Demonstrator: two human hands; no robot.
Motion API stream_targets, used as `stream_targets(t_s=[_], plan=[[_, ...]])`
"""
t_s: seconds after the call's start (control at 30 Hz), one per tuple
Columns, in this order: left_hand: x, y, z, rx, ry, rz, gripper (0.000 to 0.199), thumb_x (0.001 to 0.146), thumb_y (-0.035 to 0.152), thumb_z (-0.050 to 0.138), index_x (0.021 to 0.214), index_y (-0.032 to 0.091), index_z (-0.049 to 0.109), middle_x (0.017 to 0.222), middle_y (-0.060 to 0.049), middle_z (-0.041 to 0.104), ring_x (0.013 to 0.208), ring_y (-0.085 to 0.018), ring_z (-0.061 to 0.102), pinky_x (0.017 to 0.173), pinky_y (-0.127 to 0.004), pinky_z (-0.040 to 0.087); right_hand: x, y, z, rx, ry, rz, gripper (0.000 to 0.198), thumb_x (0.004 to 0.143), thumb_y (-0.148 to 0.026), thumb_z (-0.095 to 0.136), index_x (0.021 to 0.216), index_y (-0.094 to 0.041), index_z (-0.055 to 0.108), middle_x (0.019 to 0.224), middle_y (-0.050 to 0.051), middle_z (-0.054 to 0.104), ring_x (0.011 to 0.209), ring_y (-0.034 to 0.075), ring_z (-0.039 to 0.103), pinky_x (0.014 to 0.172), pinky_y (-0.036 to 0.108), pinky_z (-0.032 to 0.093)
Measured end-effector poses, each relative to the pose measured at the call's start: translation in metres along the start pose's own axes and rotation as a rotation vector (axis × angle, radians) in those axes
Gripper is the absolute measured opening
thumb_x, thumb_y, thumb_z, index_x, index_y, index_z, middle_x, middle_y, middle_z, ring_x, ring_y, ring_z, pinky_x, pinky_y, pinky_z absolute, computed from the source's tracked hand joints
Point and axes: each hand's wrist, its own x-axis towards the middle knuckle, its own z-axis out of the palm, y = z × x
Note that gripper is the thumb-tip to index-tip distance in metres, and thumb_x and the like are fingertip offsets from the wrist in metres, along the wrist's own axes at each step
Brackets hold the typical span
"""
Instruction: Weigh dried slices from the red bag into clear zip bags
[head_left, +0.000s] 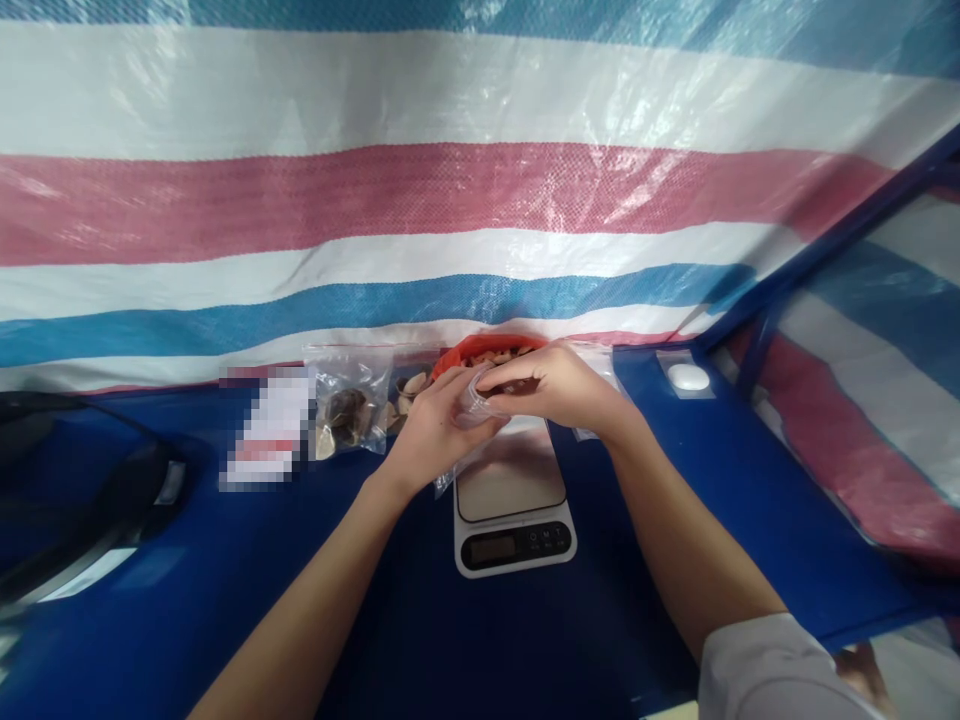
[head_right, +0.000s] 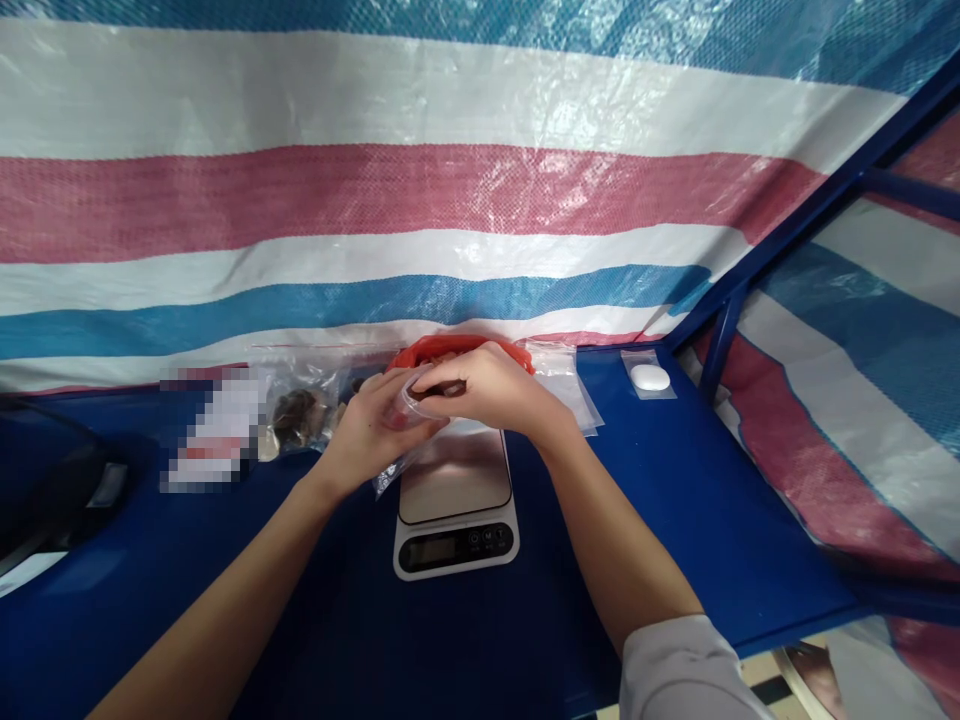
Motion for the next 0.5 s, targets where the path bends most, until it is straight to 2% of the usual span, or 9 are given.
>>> stream_targets(t_s=[0.27, 0.37, 0.5], plan=[[0.001, -0.001, -0.002, -0.038, -0.005, 0.004, 0.049, 0.079, 0.028, 0.077, 0.125, 0.021, 0.065, 0.122, -0.009, 0.071, 0.112, -0.026, 0.067, 0.101, -0.041, 0.053, 0.003, -0.006, 0.001, -0.125, -0.065, -0.069, 0.016, 0.088, -0.018, 0.066, 0.082, -0.027, 0.077, 0.08, -0.005, 0.073, 0.077, 0.014, 0.064, 0.071, 0.023, 0.047], [0.001, -0.002, -0.003, -0.059, -0.007, -0.017, 0.048, 0.08, 0.029, 0.076, 0.125, 0.021, 0.064, 0.122, -0.009, 0.071, 0.111, -0.027, 0.067, 0.099, -0.043, 0.053, 0.001, -0.003, 0.001, -0.057, -0.065, -0.056, 0.013, 0.09, -0.025, 0.067, 0.088, -0.029, 0.079, 0.084, -0.005, 0.075, 0.079, 0.015, 0.066, 0.072, 0.023, 0.05], [0.002, -0.004, -0.006, -0.053, 0.02, -0.064, 0.048, 0.081, 0.038, 0.077, 0.123, 0.02, 0.065, 0.119, -0.01, 0.072, 0.109, -0.028, 0.068, 0.098, -0.044, 0.053, -0.004, 0.007, -0.007, 0.078, 0.04, -0.008, 0.018, 0.087, -0.032, 0.071, 0.102, -0.029, 0.08, 0.096, -0.002, 0.078, 0.081, 0.018, 0.072, 0.076, 0.028, 0.056]])
